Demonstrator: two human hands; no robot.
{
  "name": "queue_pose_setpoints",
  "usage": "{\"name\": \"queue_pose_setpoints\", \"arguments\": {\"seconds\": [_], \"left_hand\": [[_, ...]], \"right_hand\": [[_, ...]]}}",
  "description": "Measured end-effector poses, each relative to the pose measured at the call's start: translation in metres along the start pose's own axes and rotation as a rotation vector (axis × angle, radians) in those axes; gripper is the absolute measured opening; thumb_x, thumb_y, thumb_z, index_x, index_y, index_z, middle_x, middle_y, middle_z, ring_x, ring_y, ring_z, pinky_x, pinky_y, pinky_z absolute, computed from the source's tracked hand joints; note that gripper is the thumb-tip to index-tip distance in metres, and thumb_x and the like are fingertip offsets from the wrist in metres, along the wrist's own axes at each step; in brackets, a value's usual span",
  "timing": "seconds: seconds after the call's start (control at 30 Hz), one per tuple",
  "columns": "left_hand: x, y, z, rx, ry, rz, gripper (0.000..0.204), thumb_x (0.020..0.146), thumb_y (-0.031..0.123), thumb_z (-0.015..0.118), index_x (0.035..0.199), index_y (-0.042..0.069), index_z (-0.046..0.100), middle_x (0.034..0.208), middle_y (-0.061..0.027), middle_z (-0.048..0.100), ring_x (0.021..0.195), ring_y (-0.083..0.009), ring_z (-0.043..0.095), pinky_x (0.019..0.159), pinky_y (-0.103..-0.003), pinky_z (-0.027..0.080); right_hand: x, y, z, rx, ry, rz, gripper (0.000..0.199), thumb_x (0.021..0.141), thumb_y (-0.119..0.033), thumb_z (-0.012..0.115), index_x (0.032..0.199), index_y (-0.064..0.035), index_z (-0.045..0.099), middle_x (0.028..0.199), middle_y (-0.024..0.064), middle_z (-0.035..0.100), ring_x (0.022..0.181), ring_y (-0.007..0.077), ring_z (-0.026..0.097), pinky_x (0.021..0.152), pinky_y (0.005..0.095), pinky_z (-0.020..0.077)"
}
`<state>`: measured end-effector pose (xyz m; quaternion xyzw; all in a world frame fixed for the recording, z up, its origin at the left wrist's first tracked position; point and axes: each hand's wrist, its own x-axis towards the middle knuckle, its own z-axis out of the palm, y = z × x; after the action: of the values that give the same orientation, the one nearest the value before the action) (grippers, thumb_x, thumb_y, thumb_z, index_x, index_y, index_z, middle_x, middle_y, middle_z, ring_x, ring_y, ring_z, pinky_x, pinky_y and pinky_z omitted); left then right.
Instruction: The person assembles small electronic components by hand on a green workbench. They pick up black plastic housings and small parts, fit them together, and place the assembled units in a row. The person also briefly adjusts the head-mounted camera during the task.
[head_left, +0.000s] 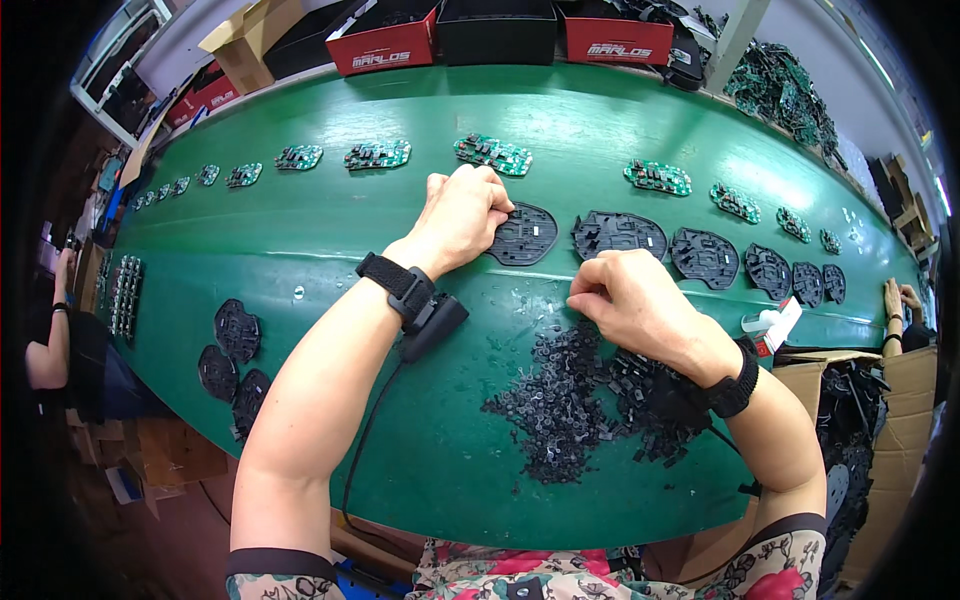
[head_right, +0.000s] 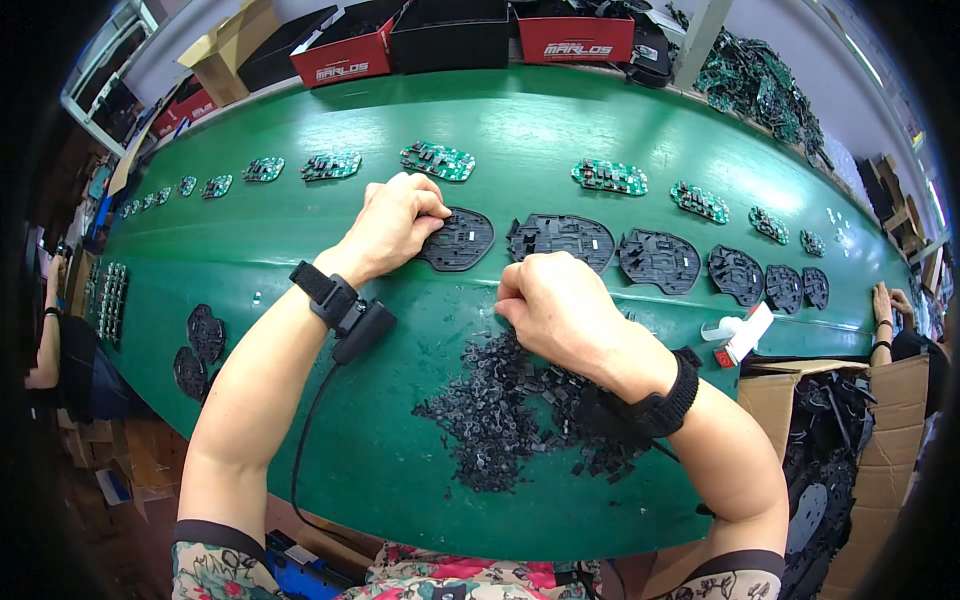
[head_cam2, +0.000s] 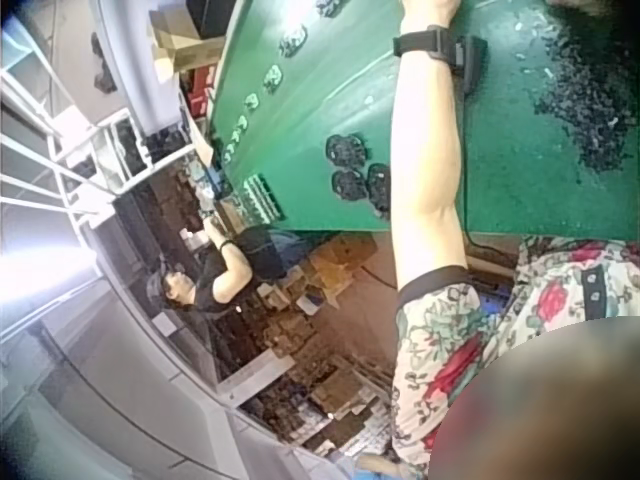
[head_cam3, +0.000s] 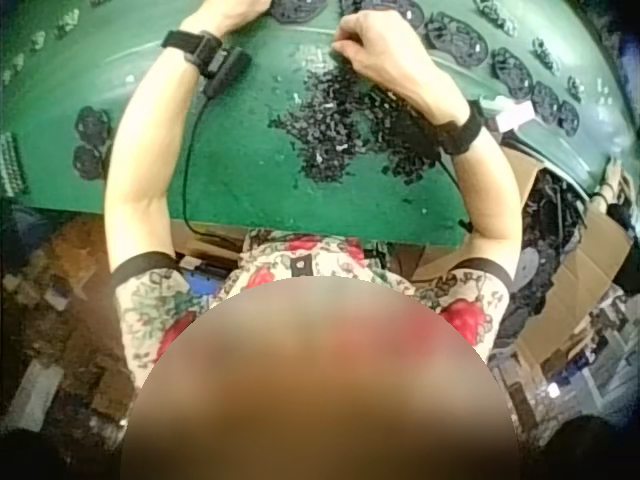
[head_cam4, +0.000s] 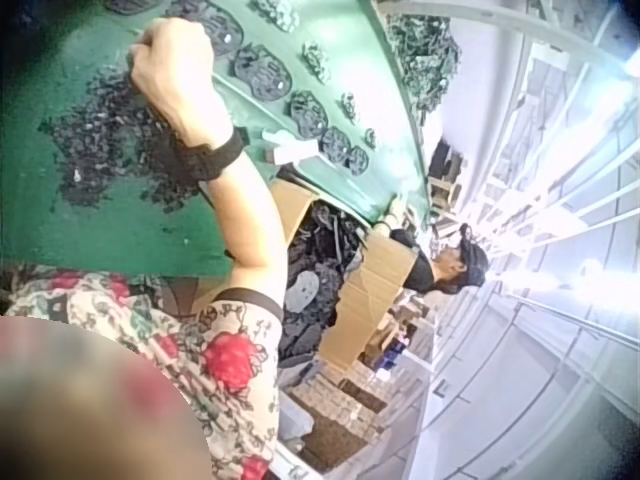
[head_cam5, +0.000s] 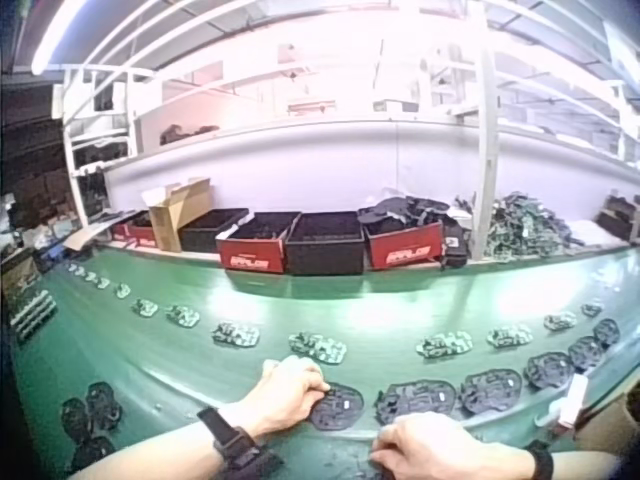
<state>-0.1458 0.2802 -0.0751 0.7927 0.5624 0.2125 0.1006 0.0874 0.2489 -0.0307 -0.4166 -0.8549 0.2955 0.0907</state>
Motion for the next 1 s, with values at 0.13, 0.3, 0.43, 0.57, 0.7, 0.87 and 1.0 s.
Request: {"name": "queue_pose_setpoints", "arguments": {"seconds": [0.13,0.3,0.43,0.57,0.7,0.87,1.0], "left_hand": [[0.003,0.006,0.004,0.081,0.024,0.028,0.003,0.077,0.008,0.069,0.077,0.008,0.066,0.092,-0.0036,0.062,0.095,-0.0233,0.055,0.087,-0.037,0.036],[0.005,0.014,0.005,0.118,0.078,0.023,0.005,0.076,0.008,0.07,0.078,0.007,0.065,0.088,-0.0056,0.061,0.09,-0.0236,0.056,0.084,-0.036,0.04],[0.005,0.016,0.004,-0.148,0.158,-0.187,0.009,0.078,0.01,0.071,0.083,0.005,0.066,0.084,-0.0046,0.063,0.076,-0.017,0.058,0.073,-0.03,0.045],[-0.002,0.028,-0.013,-1.054,0.137,-0.47,0.016,0.083,0.016,0.072,0.09,0.003,0.066,0.086,0.0001,0.064,0.074,-0.0075,0.054,0.069,-0.023,0.044],[-0.013,0.044,-0.022,-1.354,0.092,-0.506,0.018,0.086,0.016,0.068,0.098,0.004,0.064,0.086,0.0022,0.062,0.075,-0.0066,0.051,0.071,-0.021,0.04],[-0.025,0.043,-0.03,-1.726,0.054,-0.515,0.011,0.088,0.011,0.062,0.096,0.004,0.064,0.084,0.0018,0.058,0.078,-0.0091,0.053,0.075,-0.026,0.044],[-0.031,0.043,-0.033,-1.803,0.091,-0.564,0.012,0.088,0.012,0.062,0.096,0.003,0.064,0.086,0.001,0.06,0.079,-0.0097,0.054,0.077,-0.027,0.045]], "right_hand": [[-0.002,0.0,-0.002,0.002,0.003,-0.002,0.013,0.078,-0.011,0.063,0.081,0.0005,0.069,0.075,0.02,0.066,0.076,0.0353,0.066,0.072,0.0415,0.0509],[-0.001,0.004,-0.004,-0.001,0.02,0.018,0.013,0.078,-0.011,0.063,0.081,0.0004,0.069,0.075,0.0204,0.066,0.076,0.0351,0.066,0.071,0.0413,0.051],[0.009,-0.001,-0.006,0.091,0.122,0.025,0.015,0.079,-0.012,0.065,0.085,0.001,0.068,0.076,0.0199,0.066,0.075,0.0323,0.067,0.07,0.0389,0.0516],[0.031,-0.012,-0.006,0.406,0.292,0.072,0.02,0.082,-0.016,0.067,0.09,0.0021,0.067,0.08,0.0142,0.069,0.072,0.0221,0.066,0.068,0.0334,0.0517],[0.052,-0.015,-0.004,0.749,0.341,0.038,0.02,0.083,-0.016,0.069,0.092,0.002,0.068,0.079,0.0056,0.068,0.068,0.0094,0.06,0.062,0.0245,0.0491],[0.054,-0.03,-0.003,0.863,0.358,-0.105,0.015,0.084,-0.01,0.068,0.093,0.0019,0.068,0.078,0.0036,0.067,0.069,0.0063,0.059,0.062,0.0209,0.0482],[0.056,-0.035,-0.001,0.683,0.41,-0.155,0.011,0.083,-0.006,0.066,0.091,0.0009,0.069,0.08,0.0058,0.07,0.073,0.0078,0.062,0.068,0.0235,0.0505]]}}
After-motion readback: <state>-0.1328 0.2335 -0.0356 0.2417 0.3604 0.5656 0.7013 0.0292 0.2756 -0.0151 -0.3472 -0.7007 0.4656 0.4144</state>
